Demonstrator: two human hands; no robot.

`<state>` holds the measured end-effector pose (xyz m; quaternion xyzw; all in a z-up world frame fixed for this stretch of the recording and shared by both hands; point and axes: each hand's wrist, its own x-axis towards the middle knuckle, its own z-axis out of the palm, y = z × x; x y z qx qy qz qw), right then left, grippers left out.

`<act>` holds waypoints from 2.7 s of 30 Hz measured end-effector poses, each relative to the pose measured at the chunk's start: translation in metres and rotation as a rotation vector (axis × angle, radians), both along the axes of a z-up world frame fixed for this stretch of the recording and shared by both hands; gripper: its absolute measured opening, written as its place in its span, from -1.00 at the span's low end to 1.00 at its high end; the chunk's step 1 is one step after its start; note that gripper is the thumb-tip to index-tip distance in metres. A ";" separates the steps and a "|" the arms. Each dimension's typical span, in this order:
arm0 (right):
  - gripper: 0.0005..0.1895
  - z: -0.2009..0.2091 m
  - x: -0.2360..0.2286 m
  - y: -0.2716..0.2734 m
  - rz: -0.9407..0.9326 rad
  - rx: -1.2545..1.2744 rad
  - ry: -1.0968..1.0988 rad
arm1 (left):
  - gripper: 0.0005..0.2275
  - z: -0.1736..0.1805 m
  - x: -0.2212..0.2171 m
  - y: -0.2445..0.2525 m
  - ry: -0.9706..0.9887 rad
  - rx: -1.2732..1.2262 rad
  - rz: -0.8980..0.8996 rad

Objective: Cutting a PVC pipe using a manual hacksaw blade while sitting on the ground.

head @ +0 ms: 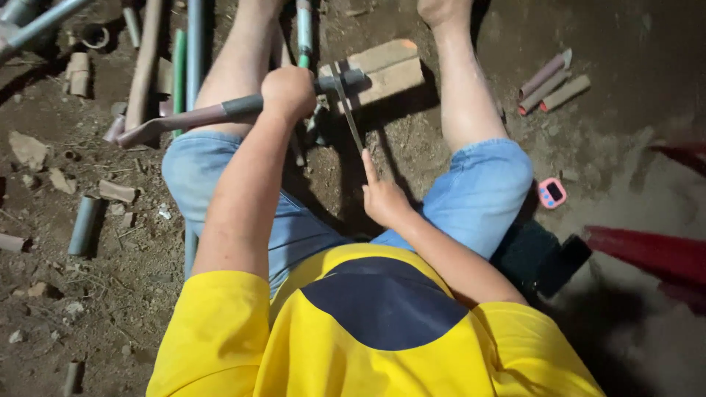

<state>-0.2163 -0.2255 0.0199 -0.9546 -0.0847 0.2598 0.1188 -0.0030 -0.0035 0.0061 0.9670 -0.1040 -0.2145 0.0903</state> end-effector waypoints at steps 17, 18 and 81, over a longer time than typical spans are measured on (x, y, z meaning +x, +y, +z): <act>-0.04 0.008 0.009 0.006 0.052 -0.007 0.091 | -0.81 -0.019 -0.001 0.006 -0.191 0.090 -0.105; -0.04 0.017 0.018 0.008 0.047 -0.006 0.094 | -0.81 -0.021 0.000 0.005 -0.188 0.090 -0.110; 0.12 0.003 0.100 0.034 0.014 0.044 -0.115 | -0.86 -0.036 -0.012 -0.006 -0.447 0.069 -0.011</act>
